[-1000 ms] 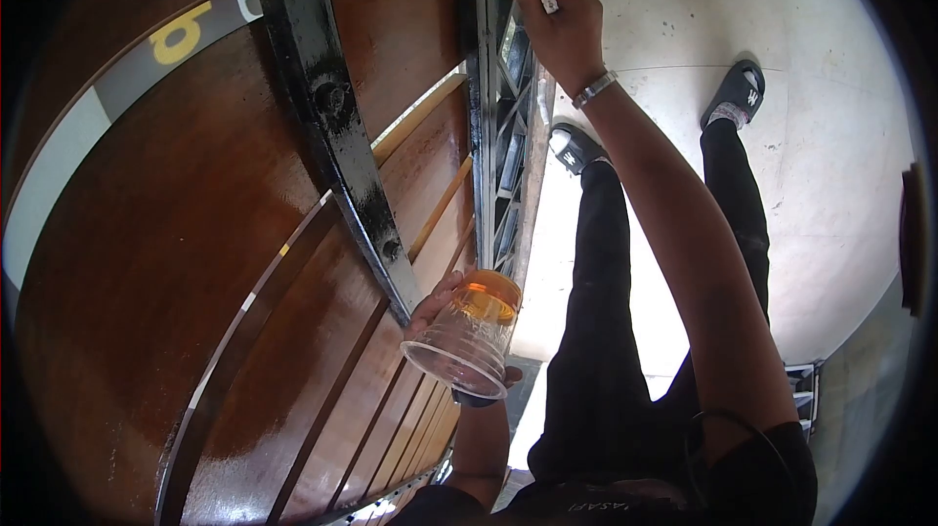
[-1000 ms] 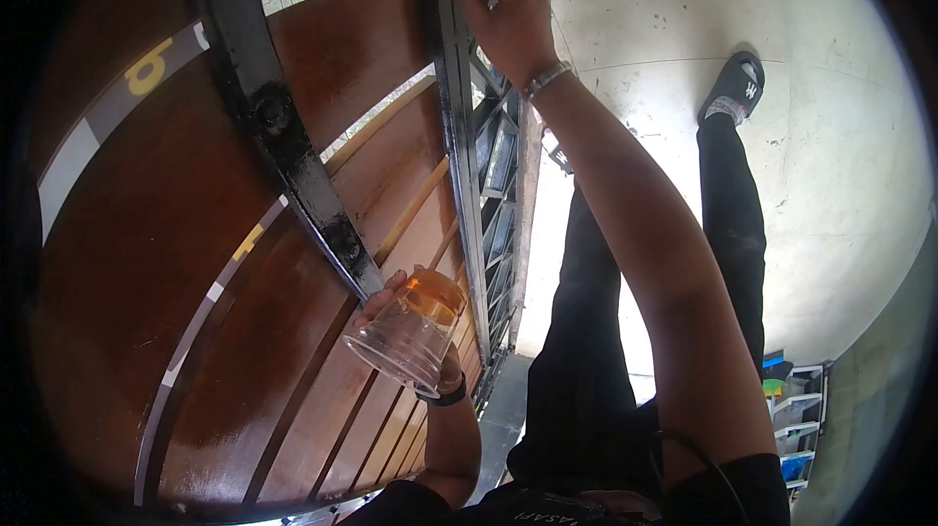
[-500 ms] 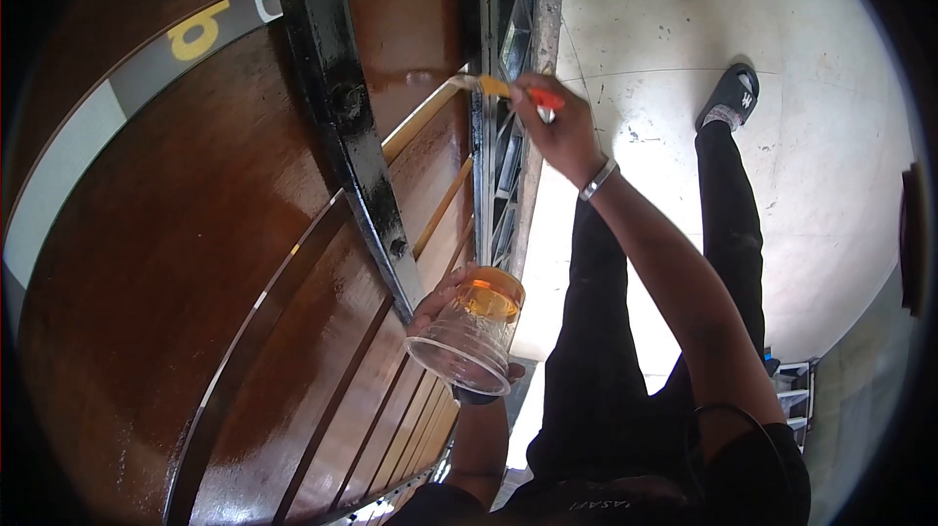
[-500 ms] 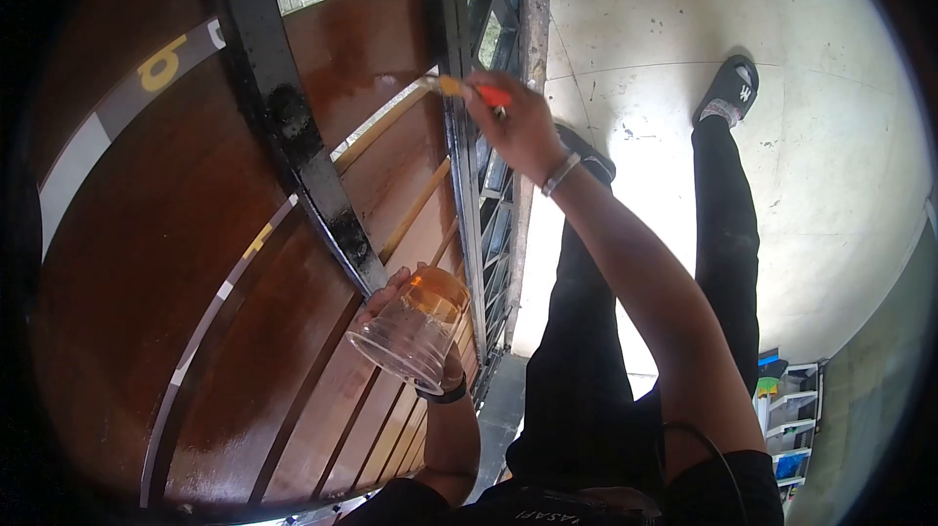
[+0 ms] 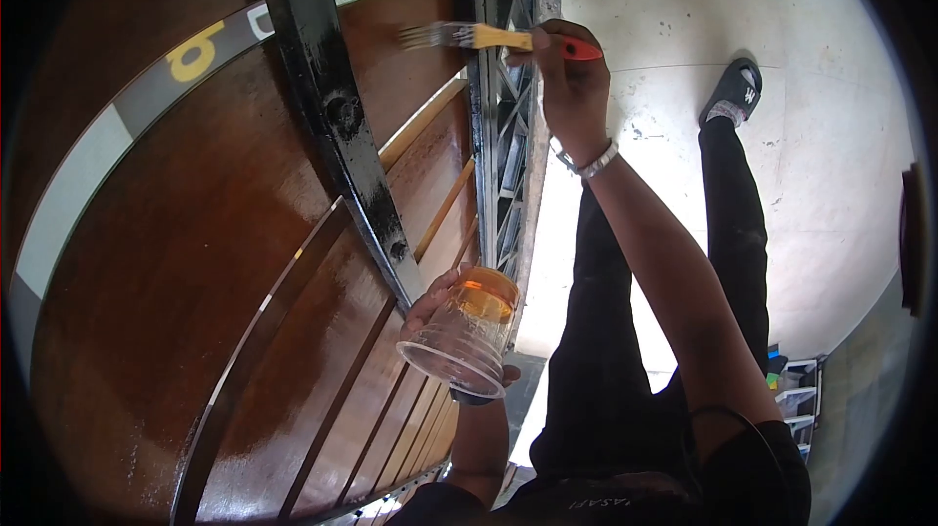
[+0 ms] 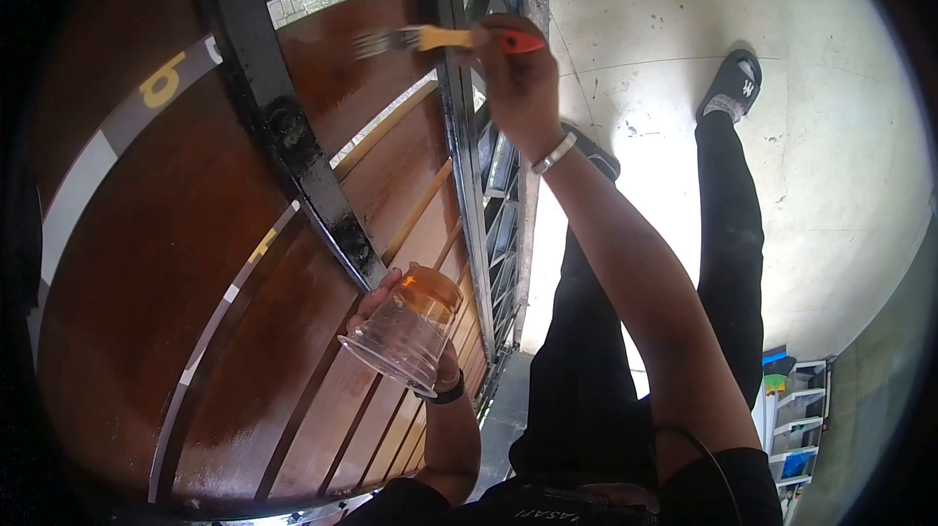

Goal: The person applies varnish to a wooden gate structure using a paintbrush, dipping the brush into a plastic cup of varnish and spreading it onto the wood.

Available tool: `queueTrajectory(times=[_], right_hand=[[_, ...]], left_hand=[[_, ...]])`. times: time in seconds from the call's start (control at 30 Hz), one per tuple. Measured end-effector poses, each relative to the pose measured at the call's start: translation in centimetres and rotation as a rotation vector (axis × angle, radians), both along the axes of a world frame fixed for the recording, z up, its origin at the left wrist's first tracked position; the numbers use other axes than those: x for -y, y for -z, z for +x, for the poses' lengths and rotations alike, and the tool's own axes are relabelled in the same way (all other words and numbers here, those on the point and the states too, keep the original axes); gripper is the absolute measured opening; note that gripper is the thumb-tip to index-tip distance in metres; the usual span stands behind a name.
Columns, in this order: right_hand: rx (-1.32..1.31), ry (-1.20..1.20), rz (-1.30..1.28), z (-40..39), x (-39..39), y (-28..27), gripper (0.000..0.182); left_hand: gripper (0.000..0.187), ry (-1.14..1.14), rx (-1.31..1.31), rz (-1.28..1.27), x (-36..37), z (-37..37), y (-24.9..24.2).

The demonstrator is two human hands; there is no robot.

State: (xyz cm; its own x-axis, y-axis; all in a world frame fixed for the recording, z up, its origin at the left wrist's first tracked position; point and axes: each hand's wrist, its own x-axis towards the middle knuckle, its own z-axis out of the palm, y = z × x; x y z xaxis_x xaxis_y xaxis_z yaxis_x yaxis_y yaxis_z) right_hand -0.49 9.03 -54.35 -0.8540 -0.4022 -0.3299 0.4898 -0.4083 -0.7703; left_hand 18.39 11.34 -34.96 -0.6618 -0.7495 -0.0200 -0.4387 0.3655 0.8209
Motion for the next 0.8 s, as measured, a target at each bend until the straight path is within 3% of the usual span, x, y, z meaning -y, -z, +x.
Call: queueTrajectory(times=[0.07,0.27,0.37,0.47,0.6,0.8], right_hand=[[-0.105,-0.014,0.350,0.3,-0.9,3.4,0.021],[-0.177,-0.035,0.244,1.7,0.7,0.5,0.015],[-0.013,-0.026,0.091,0.4,0.5,-5.4,0.016],[-0.202,0.082,-0.013,-0.5,0.4,-7.9,0.016],[-0.006,0.121,-0.083,-1.3,2.0,-3.7,0.015],[-0.144,0.125,0.284,-1.9,2.3,2.6,0.015]], left_hand=[[0.097,0.057,-0.100,-0.045,0.1,-0.1,0.4],[0.093,0.056,0.074,-0.034,-0.1,-0.6,-0.1],[0.092,0.065,0.103,-0.078,-0.3,-1.3,-0.3],[0.091,0.018,0.156,-0.080,-0.3,-1.7,-0.5],[0.090,0.006,0.057,-0.051,-0.3,-2.2,0.0],[0.096,0.002,-0.083,0.041,-0.7,-2.0,-0.2]])
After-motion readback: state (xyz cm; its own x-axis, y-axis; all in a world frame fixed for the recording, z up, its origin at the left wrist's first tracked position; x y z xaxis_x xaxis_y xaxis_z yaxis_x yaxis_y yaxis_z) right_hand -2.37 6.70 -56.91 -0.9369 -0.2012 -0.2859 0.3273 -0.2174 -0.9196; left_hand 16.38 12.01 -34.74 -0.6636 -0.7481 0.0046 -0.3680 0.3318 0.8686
